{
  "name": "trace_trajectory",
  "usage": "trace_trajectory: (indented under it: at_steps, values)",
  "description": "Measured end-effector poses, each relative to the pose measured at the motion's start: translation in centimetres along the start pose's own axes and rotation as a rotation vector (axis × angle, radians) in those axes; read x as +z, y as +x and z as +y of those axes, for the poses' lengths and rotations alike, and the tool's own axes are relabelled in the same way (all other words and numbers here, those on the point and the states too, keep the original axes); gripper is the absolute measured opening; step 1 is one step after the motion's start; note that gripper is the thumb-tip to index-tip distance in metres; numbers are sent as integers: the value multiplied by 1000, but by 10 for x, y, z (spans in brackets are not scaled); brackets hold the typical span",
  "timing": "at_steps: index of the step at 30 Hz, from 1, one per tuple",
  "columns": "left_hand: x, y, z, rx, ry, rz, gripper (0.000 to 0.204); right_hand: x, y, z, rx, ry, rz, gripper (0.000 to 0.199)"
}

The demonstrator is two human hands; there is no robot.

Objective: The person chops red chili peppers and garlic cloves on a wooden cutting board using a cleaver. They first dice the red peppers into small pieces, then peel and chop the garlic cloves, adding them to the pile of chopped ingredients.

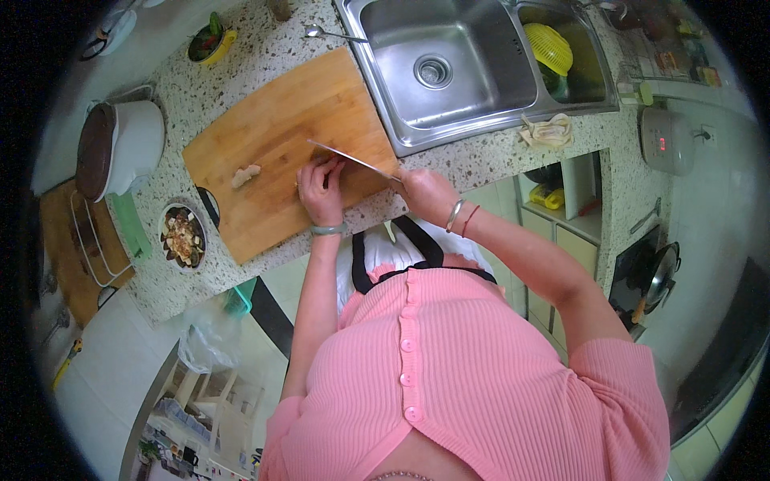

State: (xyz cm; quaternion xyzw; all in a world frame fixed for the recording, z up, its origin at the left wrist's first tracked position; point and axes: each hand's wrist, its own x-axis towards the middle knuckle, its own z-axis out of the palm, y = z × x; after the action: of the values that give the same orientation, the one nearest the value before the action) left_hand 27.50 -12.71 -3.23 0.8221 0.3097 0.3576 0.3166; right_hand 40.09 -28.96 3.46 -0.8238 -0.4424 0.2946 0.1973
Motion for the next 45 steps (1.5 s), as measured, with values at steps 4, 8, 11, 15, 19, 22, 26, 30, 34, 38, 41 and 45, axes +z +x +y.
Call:
trace_trajectory:
  at_steps: [4,8,11,15,19,22,26,30,34,38,41,45]
  values:
    - [1,-2,2,-34,34,-9,12,-12,-5,-8,4,23,5,21]
    - [5,-5,-6,-19,-12,37,16,-24,-10,-17,-7,-23,-20,23]
    - [5,-5,-4,-33,-26,31,16,-27,-11,-18,5,-7,-36,23]
    - [4,-3,-1,-24,-2,36,16,-27,-12,-20,23,-65,-66,23]
    - [3,-3,-3,-16,13,34,17,-25,-15,-30,64,-163,-91,15]
    - [4,-5,-5,-3,8,46,17,-25,-12,-40,93,-205,-127,10]
    - [5,-8,-10,-9,35,28,16,-13,-5,-33,70,-220,-141,9]
    - [4,-12,-9,-58,97,-37,15,6,7,-22,45,-156,-57,11]
    - [3,-5,-5,-46,85,-43,14,8,11,-11,11,-51,-2,16]
    - [2,-2,-2,-11,33,20,15,-9,10,-16,-1,-15,-33,23]
    - [3,-6,-2,-32,70,0,15,-20,3,-19,-17,2,-60,23]
    - [5,-7,-7,-26,49,-8,14,-24,0,-19,19,-46,-110,24]
